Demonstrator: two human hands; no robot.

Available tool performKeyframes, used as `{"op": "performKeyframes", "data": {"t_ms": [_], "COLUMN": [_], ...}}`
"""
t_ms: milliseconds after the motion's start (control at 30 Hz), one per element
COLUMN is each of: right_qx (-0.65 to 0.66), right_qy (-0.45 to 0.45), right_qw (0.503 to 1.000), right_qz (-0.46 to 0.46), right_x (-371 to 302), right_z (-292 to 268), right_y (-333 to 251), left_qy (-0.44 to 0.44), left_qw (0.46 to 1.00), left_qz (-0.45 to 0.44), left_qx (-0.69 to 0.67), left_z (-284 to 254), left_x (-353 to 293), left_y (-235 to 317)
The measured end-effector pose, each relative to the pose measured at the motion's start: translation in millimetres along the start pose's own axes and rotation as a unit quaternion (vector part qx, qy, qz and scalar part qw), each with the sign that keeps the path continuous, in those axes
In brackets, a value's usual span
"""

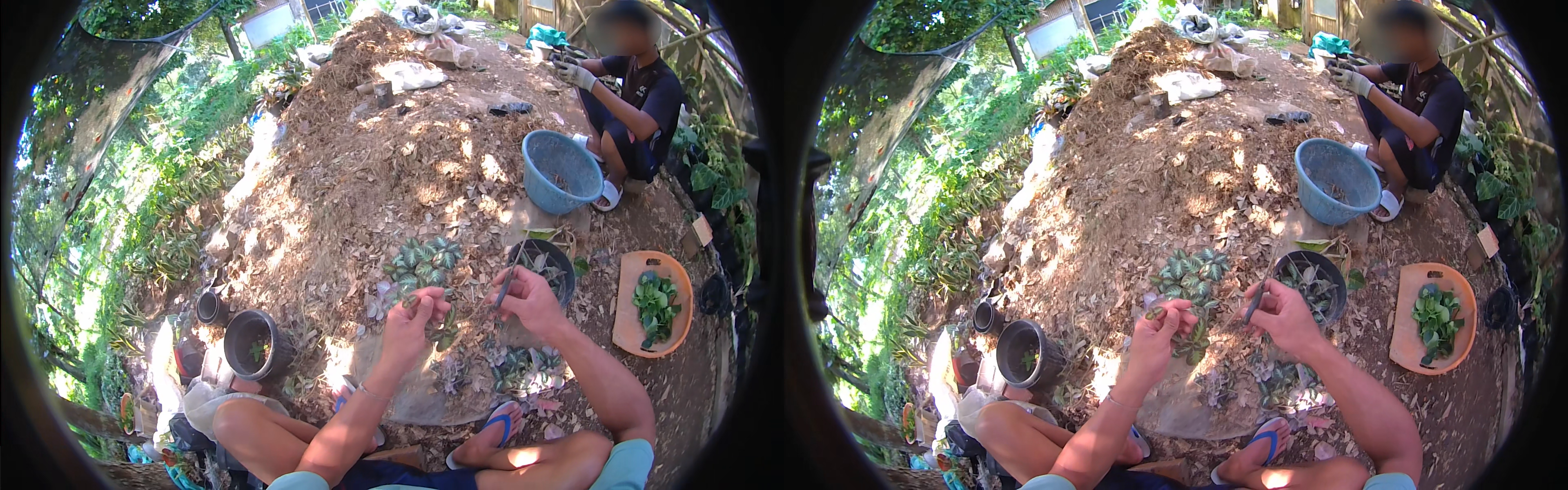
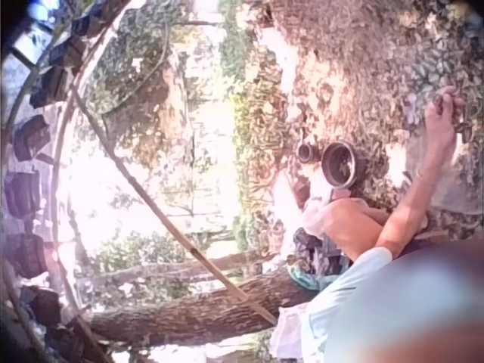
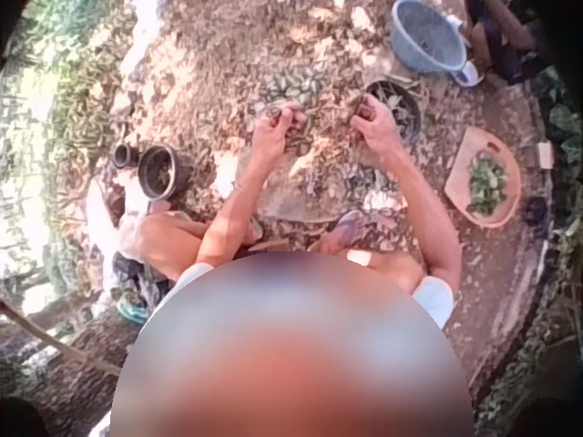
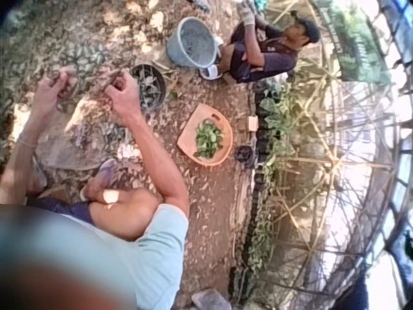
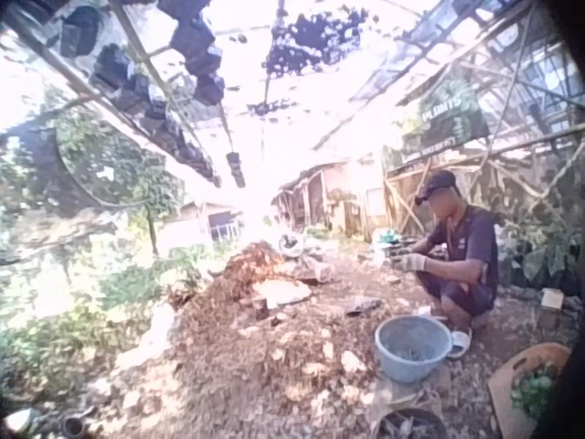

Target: The person sits on the ground and uses shears to trim leaves from small plants. They repeatedly pick up stems, cut off leaves, and place the trimmed pieces into a nearby container. Another person is visible in the background also working with plants.

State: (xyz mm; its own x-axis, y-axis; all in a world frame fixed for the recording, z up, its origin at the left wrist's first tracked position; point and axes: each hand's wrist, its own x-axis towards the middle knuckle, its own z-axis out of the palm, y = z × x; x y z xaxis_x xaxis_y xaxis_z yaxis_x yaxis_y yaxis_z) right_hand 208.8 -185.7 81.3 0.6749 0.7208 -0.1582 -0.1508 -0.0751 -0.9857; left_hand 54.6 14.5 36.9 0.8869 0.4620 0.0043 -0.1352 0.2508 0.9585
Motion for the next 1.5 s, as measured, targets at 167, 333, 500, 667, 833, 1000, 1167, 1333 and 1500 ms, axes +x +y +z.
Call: {"op": "performKeyframes", "data": {"t_ms": [167, 333, 500, 667, 833, 1000, 1167, 1333, 1500], "right_qx": [-0.131, -0.138, -0.060, -0.008, -0.019, -0.122, -0.153, -0.271, -0.307], "right_qy": [0.019, -0.065, -0.150, -0.094, -0.005, 0.020, -0.143, -0.266, -0.280], "right_qw": [0.989, 0.981, 0.987, 0.995, 1.000, 0.992, 0.976, 0.922, 0.908], "right_qz": [-0.062, -0.116, -0.022, 0.000, 0.013, -0.009, 0.056, 0.073, 0.046], "right_x": [-5, -10, -5, 1, 8, 7, -3, -12, -11], "right_z": [2, 28, 22, 21, 6, -3, -15, -17, -16], "right_y": [-5, 2, 1, 0, -7, -9, -16, -13, -10], "left_qy": [-0.050, -0.168, -0.258, -0.293, -0.162, -0.074, 0.048, 0.076, 0.057], "left_qw": [0.994, 0.966, 0.940, 0.919, 0.969, 0.991, 0.999, 0.997, 0.996], "left_qz": [-0.101, -0.175, -0.222, -0.258, -0.178, -0.105, -0.025, 0.022, 0.067], "left_qx": [0.006, 0.084, 0.036, 0.050, -0.060, -0.030, -0.009, 0.003, 0.030], "left_z": [-1, 17, 19, 17, 22, 19, 8, 6, 10], "left_x": [-2, -10, -10, -4, -1, 6, 14, 16, 12], "left_y": [-8, -11, -14, -22, -26, -31, -31, -27, -26]}}
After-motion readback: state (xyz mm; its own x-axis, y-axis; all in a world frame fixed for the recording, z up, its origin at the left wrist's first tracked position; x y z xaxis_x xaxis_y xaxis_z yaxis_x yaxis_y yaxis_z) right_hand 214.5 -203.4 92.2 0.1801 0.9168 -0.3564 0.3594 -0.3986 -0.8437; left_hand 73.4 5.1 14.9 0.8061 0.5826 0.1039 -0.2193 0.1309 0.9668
